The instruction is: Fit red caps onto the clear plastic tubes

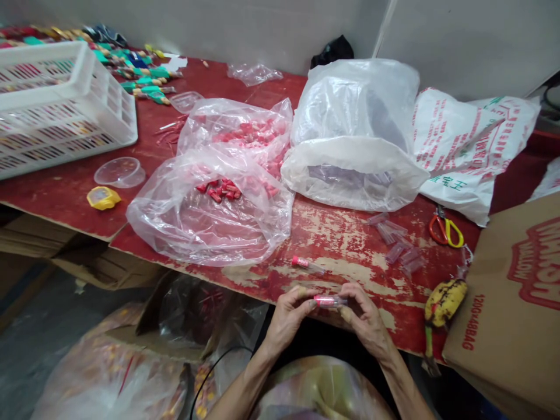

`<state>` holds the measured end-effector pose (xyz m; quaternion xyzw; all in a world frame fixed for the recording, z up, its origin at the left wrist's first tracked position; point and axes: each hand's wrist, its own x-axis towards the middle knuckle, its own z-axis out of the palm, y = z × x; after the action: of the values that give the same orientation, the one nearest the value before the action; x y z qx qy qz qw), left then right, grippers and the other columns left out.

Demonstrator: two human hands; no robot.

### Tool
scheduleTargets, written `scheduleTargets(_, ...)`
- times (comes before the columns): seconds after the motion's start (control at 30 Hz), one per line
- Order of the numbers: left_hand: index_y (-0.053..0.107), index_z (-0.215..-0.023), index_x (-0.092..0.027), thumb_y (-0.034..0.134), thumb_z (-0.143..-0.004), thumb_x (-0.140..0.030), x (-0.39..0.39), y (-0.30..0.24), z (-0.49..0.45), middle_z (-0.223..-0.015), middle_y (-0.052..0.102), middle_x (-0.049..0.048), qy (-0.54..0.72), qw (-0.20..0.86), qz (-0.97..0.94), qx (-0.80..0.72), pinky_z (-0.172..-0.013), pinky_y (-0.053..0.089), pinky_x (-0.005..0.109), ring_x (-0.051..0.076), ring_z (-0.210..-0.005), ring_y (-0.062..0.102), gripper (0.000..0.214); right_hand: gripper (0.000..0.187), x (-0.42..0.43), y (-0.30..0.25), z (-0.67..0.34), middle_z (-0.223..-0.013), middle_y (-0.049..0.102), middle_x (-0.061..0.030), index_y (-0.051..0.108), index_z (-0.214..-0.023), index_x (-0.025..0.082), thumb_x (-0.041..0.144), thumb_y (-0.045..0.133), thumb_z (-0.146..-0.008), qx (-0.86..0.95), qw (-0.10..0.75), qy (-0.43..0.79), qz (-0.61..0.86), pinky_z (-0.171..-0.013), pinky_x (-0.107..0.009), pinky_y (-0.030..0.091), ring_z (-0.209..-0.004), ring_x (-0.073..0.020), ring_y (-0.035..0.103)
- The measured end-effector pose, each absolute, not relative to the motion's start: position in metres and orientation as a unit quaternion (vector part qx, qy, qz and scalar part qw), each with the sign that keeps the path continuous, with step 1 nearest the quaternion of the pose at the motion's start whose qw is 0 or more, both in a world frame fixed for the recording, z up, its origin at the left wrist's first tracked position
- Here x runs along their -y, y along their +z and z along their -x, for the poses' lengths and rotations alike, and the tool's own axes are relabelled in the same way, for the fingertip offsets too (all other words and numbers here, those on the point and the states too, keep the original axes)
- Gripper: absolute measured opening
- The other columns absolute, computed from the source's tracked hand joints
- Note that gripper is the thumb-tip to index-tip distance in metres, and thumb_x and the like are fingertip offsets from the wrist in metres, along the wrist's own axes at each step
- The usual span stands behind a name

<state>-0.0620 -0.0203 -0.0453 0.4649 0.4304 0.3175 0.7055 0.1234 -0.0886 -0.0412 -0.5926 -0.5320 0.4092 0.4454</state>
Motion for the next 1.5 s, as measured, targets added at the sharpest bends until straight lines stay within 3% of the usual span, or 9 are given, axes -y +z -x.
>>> scheduleTargets(0.2, 0.072, -0.087, -0.019, 0.070, -0.073, -0.030, 0.022, -0.050, 0.063, -0.075, 0.061, 0.0008, 0.306, 0.756, -0.404, -0.415, -0.068, 0.045, 0.026, 0.014, -0.066, 0.056, 0.018, 0.013, 0.089, -0.040, -0.123, -0.099, 0.049, -0.0025, 0.055, -0.090, 0.024, 0.014, 0.049, -0.084, 0.571, 0.445, 0.385, 0.573, -0.083, -0.026, 0.043, -0.095, -0.0145, 0.052)
scheduleTargets(0.43, 0.072, -0.087, -0.018, 0.070, -0.073, -0.030, 0.019, -0.045, 0.064, -0.085, 0.063, 0.0037, 0.324, 0.708, -0.460, -0.426, -0.078, 0.043, 0.028, 0.019, -0.081, 0.056, 0.018, 0.022, 0.088, -0.044, -0.129, -0.107, 0.057, -0.0070, 0.060, -0.104, 0.022, 0.029, 0.054, -0.084, 0.553, 0.418, 0.360, 0.625, -0.086, -0.030, 0.046, -0.103, -0.0198, 0.055)
scheduleTargets(0.57, 0.070, -0.092, -0.019, 0.072, -0.070, -0.031, 0.022, -0.043, 0.061, -0.088, 0.066, 0.0037, 0.328, 0.736, -0.414, -0.424, -0.078, 0.044, 0.030, 0.020, -0.081, 0.058, 0.025, 0.031, 0.088, -0.047, -0.127, -0.088, 0.064, -0.0056, 0.059, -0.106, 0.019, 0.041, 0.050, -0.086, 0.490, 0.384, 0.379, 0.685, -0.069, -0.027, 0.048, -0.079, -0.0186, 0.061)
scheduleTargets(0.8, 0.072, -0.084, -0.019, 0.073, -0.070, -0.029, 0.024, -0.044, 0.058, -0.086, 0.062, 0.0022, 0.334, 0.716, -0.447, -0.419, -0.076, 0.043, 0.026, 0.018, -0.081, 0.057, 0.017, 0.041, 0.087, -0.046, -0.120, -0.061, 0.060, -0.0024, 0.062, -0.099, 0.017, 0.047, 0.036, -0.090, 0.458, 0.351, 0.378, 0.724, -0.047, -0.025, 0.039, -0.054, -0.0166, 0.056)
scheduleTargets(0.97, 0.070, -0.088, -0.020, 0.072, -0.072, -0.029, 0.024, -0.048, 0.059, -0.082, 0.063, 0.0008, 0.333, 0.737, -0.417, -0.415, -0.073, 0.044, 0.026, 0.016, -0.074, 0.057, 0.018, 0.037, 0.091, -0.042, -0.120, -0.091, 0.066, -0.0068, 0.054, -0.114, 0.017, 0.041, 0.040, -0.089, 0.482, 0.367, 0.366, 0.706, -0.062, -0.025, 0.048, -0.079, -0.0184, 0.062)
scheduleTargets(1.03, 0.070, -0.090, -0.020, 0.071, -0.073, -0.030, 0.024, -0.051, 0.060, -0.084, 0.064, 0.0017, 0.338, 0.730, -0.419, -0.421, -0.073, 0.044, 0.026, 0.017, -0.075, 0.057, 0.019, 0.037, 0.092, -0.040, -0.120, -0.099, 0.064, -0.0076, 0.050, -0.117, 0.018, 0.038, 0.045, -0.087, 0.501, 0.358, 0.368, 0.697, -0.060, -0.023, 0.047, -0.083, -0.0180, 0.062)
scheduleTargets(1.2, 0.072, -0.089, -0.020, 0.071, -0.073, -0.029, 0.020, -0.054, 0.063, -0.090, 0.064, 0.0032, 0.355, 0.706, -0.445, -0.421, -0.078, 0.044, 0.027, 0.019, -0.082, 0.058, 0.018, 0.026, 0.089, -0.039, -0.121, -0.076, 0.063, -0.0026, 0.057, -0.097, 0.018, 0.038, 0.043, -0.088, 0.538, 0.332, 0.357, 0.687, -0.055, -0.023, 0.042, -0.065, -0.0149, 0.057)
scheduleTargets(1.33, 0.072, -0.088, -0.020, 0.072, -0.073, -0.029, 0.021, -0.053, 0.064, -0.087, 0.064, 0.0029, 0.350, 0.703, -0.451, -0.423, -0.080, 0.043, 0.028, 0.019, -0.083, 0.057, 0.017, 0.034, 0.088, -0.039, -0.122, -0.058, 0.054, 0.0011, 0.056, -0.076, 0.019, 0.044, 0.038, -0.090, 0.547, 0.328, 0.327, 0.697, -0.052, -0.024, 0.038, -0.053, -0.0135, 0.051)
scheduleTargets(1.5, 0.072, -0.089, -0.020, 0.071, -0.072, -0.032, 0.024, -0.053, 0.063, -0.088, 0.065, 0.0038, 0.345, 0.727, -0.416, -0.423, -0.076, 0.045, 0.029, 0.020, -0.080, 0.058, 0.021, 0.031, 0.089, -0.038, -0.122, -0.086, 0.063, -0.0045, 0.055, -0.108, 0.019, 0.040, 0.046, -0.087, 0.548, 0.347, 0.320, 0.690, -0.062, -0.024, 0.045, -0.073, -0.0162, 0.058)
